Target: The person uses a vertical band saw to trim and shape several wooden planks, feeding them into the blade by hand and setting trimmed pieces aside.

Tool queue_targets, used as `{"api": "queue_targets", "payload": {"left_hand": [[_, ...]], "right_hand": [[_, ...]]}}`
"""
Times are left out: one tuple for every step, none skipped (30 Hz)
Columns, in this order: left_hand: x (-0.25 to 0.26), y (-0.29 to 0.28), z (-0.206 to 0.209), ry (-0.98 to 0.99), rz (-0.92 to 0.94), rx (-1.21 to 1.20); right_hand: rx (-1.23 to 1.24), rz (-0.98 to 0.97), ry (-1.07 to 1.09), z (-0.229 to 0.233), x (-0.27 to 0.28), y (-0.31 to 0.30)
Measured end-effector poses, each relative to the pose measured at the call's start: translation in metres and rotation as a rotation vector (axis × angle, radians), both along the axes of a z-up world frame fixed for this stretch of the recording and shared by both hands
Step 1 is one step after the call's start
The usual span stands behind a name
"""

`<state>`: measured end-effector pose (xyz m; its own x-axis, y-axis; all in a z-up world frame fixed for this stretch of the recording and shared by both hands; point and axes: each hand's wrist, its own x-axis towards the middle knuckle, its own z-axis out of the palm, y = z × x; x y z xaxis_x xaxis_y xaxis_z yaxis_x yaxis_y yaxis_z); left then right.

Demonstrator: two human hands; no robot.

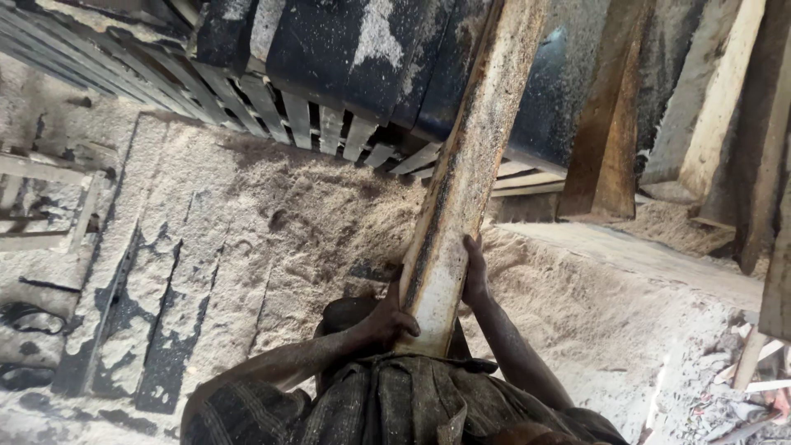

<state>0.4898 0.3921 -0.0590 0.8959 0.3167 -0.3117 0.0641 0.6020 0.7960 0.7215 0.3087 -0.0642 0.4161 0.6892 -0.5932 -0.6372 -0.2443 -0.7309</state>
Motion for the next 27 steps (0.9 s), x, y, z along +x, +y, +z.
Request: {"api": "queue_targets", "payload": {"left_hand": [[0.008, 0.007, 0.008, -0.002, 0.002, -0.001], [0.016, 0.014, 0.013, 0.070, -0.034, -0.061], [0.021, 0.019, 0.018, 0.147, -0.076, -0.126], [0.026, 0.023, 0.021, 0.150, -0.078, -0.130], [0.034, 0.029, 0.022, 0.132, -0.084, -0.093], [0.043, 0.036, 0.022, 0.114, -0.091, -0.055], [0.049, 0.039, 0.022, 0.115, -0.089, -0.059], [0.055, 0.041, 0.020, 0.133, -0.073, -0.091], [0.058, 0.044, 0.015, 0.154, -0.058, -0.119], [0.064, 0.046, 0.007, 0.156, -0.057, -0.120], [0.069, 0.049, -0.005, 0.177, -0.113, -0.109], [0.073, 0.050, -0.018, 0.199, -0.168, -0.098], [0.079, 0.048, -0.032, 0.196, -0.164, -0.098], [0.085, 0.045, -0.047, 0.168, -0.126, -0.172], [0.094, 0.046, -0.061, 0.138, -0.081, -0.242], [0.104, 0.054, -0.076, 0.133, -0.071, -0.237], [0.107, 0.060, -0.087, -0.207, 0.024, 0.539], [0.110, 0.065, -0.092, -0.550, 0.103, 1.311], [0.113, 0.068, -0.089, -0.539, 0.099, 1.308], [0.113, 0.072, -0.077, -0.455, -0.006, 1.159], [0.118, 0.091, -0.060, -0.273, -0.170, 0.871], [0.122, 0.112, -0.039, 0.005, -0.348, 0.532], [0.122, 0.121, -0.017, 0.207, -0.457, 0.382], [0.121, 0.131, 0.003, 0.259, -0.507, 0.423], [0.116, 0.138, 0.018, 0.289, -0.545, 0.472], [0.115, 0.143, 0.029, 0.272, -0.570, 0.542], [0.113, 0.152, 0.034, 0.062, -0.477, 0.816]], "right_hand": [[0.010, -0.047, -0.005, 0.004, -0.001, 0.002], [0.020, -0.094, -0.011, 0.006, 0.000, 0.005], [0.016, -0.095, -0.008, 0.007, 0.000, 0.006], [-0.026, -0.133, 0.021, 0.007, 0.002, 0.005], [-0.062, -0.165, 0.043, 0.004, 0.009, 0.008], [-0.060, -0.162, 0.040, 0.000, 0.014, 0.012], [-0.025, -0.183, 0.033, -0.004, 0.018, 0.012], [0.009, -0.203, 0.027, -0.007, 0.024, 0.012], [0.008, -0.203, 0.029, -0.010, 0.032, 0.013], [-0.048, -0.207, 0.079, -0.010, 0.040, 0.015], [-0.105, -0.218, 0.131, -0.010, 0.044, 0.017], [-0.106, -0.224, 0.136, -0.010, 0.046, 0.020], [-0.102, -0.199, 0.096, -0.009, 0.052, 0.024], [-0.098, -0.174, 0.056, -0.006, 0.057, 0.028], [-0.093, -0.163, 0.052, -0.003, 0.063, 0.033], [0.011, -0.134, 0.005, 0.001, 0.067, 0.038], [0.104, -0.108, -0.029, 0.007, 0.065, 0.038], [0.098, -0.102, -0.020, 0.016, 0.067, 0.039], [0.084, 0.048, -0.151, 0.028, 0.071, 0.040], [0.072, 0.198, -0.283, 0.044, 0.072, 0.041], [0.087, 0.191, -0.287, 0.061, 0.073, 0.048], [-0.171, 0.302, -0.290, 0.080, 0.071, 0.051], [-0.447, 0.416, -0.284, 0.099, 0.070, 0.050], [-0.448, 0.416, -0.283, 0.116, 0.074, 0.053], [-0.471, 0.497, -0.187, 0.130, 0.073, 0.053], [-0.490, 0.578, -0.090, 0.139, 0.075, 0.053], [-0.484, 0.575, -0.086, 0.142, 0.081, 0.059]]}}
